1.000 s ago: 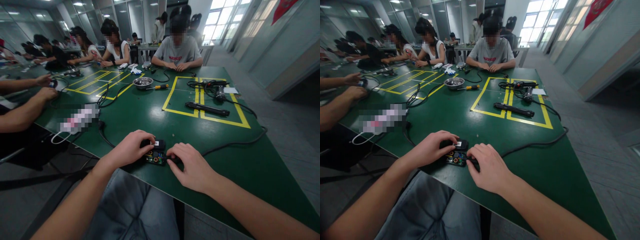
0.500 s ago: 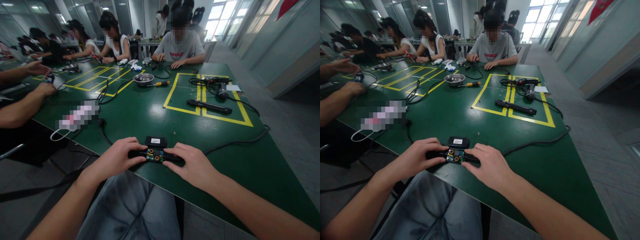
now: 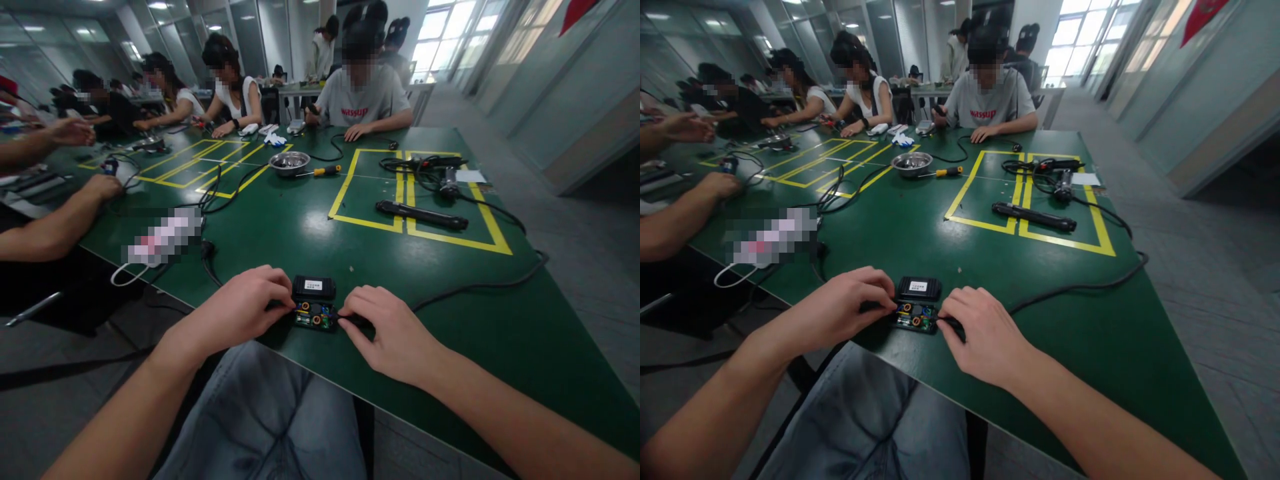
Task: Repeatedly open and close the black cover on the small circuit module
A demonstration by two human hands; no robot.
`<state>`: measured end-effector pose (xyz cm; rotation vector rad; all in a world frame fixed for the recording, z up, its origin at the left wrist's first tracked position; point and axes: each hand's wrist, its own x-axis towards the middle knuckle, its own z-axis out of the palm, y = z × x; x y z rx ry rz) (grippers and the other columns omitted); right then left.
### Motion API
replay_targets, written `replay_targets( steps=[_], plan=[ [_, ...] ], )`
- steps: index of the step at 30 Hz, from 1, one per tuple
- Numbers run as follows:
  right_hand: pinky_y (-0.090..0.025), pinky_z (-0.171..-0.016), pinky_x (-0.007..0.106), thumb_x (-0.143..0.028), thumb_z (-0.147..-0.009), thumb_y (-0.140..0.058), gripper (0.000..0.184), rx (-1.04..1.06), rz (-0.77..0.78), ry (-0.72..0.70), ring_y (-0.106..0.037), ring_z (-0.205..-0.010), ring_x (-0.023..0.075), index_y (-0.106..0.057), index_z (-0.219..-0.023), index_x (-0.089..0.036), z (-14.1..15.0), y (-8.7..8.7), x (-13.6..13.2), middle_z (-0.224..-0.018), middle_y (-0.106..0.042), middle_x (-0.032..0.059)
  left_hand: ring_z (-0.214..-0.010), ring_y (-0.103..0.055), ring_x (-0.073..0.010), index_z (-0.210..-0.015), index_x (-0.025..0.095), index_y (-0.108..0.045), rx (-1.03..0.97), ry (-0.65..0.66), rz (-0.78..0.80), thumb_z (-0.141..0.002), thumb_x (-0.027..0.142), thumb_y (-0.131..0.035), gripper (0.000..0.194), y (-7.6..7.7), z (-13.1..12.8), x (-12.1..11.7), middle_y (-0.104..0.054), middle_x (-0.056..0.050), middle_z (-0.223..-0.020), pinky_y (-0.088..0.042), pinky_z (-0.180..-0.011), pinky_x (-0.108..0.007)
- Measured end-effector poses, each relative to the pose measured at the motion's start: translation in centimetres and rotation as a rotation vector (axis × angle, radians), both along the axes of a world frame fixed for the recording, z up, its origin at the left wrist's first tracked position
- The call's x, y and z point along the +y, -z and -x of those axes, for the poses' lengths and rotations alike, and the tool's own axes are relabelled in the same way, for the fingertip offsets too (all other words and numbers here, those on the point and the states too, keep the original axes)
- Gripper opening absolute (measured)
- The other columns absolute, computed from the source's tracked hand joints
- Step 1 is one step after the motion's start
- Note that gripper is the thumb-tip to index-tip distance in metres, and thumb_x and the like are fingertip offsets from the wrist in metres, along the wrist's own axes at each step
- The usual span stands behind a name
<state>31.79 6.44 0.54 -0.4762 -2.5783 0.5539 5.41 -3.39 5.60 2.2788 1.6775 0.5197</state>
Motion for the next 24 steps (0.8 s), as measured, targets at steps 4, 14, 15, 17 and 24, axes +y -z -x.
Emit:
replay_targets(
  steps=[4,14,15,17,24],
  plan=[
    [-0.042,-0.076,0.038,-0.012,-0.096,-0.064,0.008,0.010,-0.009,0.013,-0.063,-0.084,0.0241,-0.066,-0.093,-0.020,0.2,0.3,-0.1,-0.091,-0.071,0.0054,-0.114,-0.073,-0.0260,-0.121,0.024,-0.084,0.040,-0.014,-0.034,-0.104,0.020,-0.070,0.022,-0.2,-1.8,2.7,-0.078,-0.008,-0.126,-0.059,-0.102,-0.039],
    [-0.039,-0.075,0.037,-0.014,-0.093,-0.064,0.007,0.020,0.025,0.029,-0.059,-0.081,0.0225,-0.063,-0.091,-0.020,0.2,-0.1,-0.2,-0.088,-0.068,0.0047,-0.121,-0.073,-0.0251,-0.140,0.026,-0.076,-0.125,-0.002,-0.052,-0.104,0.026,-0.074,0.036,0.6,-0.8,0.7,-0.078,-0.008,-0.134,-0.059,-0.109,-0.039],
    [-0.039,-0.075,0.037,-0.014,-0.093,-0.064,0.007,0.018,0.025,0.028,-0.059,-0.081,0.0224,-0.063,-0.090,-0.020,0.2,-0.1,-0.2,-0.088,-0.068,0.0047,-0.121,-0.073,-0.0243,-0.139,0.027,-0.076,-0.139,0.038,-0.036,-0.105,0.026,-0.073,0.035,0.5,-0.9,0.1,-0.078,-0.008,-0.133,-0.058,-0.109,-0.038],
    [-0.038,-0.075,0.037,-0.014,-0.094,-0.063,0.007,0.018,0.026,0.025,-0.058,-0.081,0.0224,-0.062,-0.089,-0.020,0.1,-0.1,-0.2,-0.087,-0.067,0.0046,-0.120,-0.072,-0.0236,-0.137,0.026,-0.077,-0.133,0.087,-0.015,-0.105,0.025,-0.074,0.033,0.6,-1.3,-0.8,-0.079,-0.007,-0.131,-0.058,-0.109,-0.037],
    [-0.037,-0.074,0.036,-0.013,-0.095,-0.061,0.009,0.020,0.022,0.007,-0.058,-0.081,0.0222,-0.062,-0.090,-0.020,0.2,-0.1,-0.2,-0.086,-0.066,0.0044,-0.117,-0.072,-0.0222,-0.134,0.023,-0.077,-0.118,0.121,-0.051,-0.107,0.026,-0.072,0.028,1.0,-1.6,-0.5,-0.080,-0.008,-0.129,-0.058,-0.107,-0.036]
  ],
)
